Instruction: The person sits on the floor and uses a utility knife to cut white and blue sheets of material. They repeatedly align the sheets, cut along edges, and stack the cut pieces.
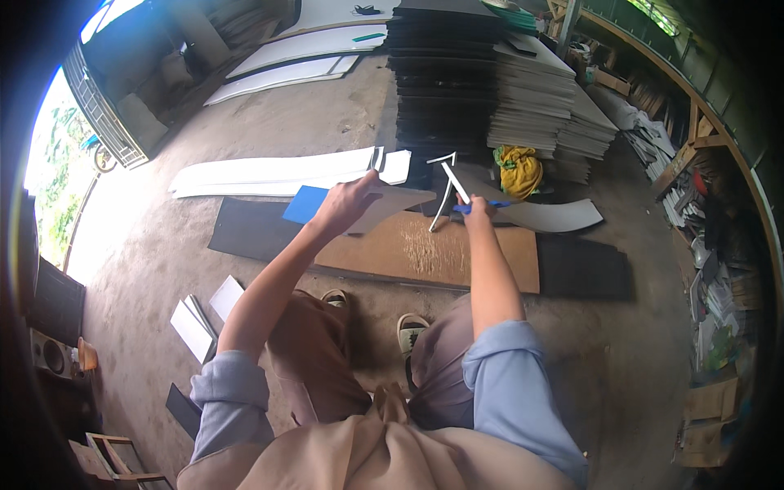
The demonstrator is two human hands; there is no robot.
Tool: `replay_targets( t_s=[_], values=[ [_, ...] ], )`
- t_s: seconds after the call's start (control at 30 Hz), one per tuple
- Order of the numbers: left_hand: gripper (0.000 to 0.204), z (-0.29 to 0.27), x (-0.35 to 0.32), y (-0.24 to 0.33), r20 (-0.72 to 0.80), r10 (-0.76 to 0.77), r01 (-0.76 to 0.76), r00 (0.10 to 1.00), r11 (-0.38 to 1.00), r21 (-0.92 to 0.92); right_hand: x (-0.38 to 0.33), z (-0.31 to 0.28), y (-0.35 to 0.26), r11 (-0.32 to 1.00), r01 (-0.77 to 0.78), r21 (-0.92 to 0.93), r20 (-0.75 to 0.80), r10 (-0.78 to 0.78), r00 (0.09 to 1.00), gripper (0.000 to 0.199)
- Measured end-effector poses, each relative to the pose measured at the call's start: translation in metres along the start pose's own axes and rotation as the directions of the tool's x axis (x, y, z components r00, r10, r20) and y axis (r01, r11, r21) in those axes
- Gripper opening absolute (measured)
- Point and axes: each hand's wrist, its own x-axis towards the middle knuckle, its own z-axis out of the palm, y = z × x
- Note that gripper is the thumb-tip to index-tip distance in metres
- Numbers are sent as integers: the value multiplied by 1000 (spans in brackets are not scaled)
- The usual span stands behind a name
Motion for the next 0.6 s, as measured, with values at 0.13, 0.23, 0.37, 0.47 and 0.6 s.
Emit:
replay_targets(
  t_s=[0.13, 0.23, 0.37, 0.47, 0.6],
  values=[
    [23, -13, -11, -27, -160, -218, 183, 963, 961, -209, 23, -26, -26, 936, -20, -351, -101, -17, 995, 36],
    [23, 1, -14, -32, -113, -266, 214, 957, 914, -344, 30, -29, -52, 523, -112, -845, -142, -16, 990, 47],
    [26, 13, -32, -57, -124, -336, 283, 934, 904, -319, -47, 35, -5, 291, 411, -864, 429, -2, 903, 27],
    [28, 20, -38, -66, -130, -390, 312, 912, 862, -399, -109, 71, 28, 305, 476, -825, 561, 336, 757, 29],
    [28, 15, -37, -72, -134, -489, 312, 862, 720, -620, -127, 82, 59, -93, 808, -582, 805, 76, 589, 24]
  ],
)
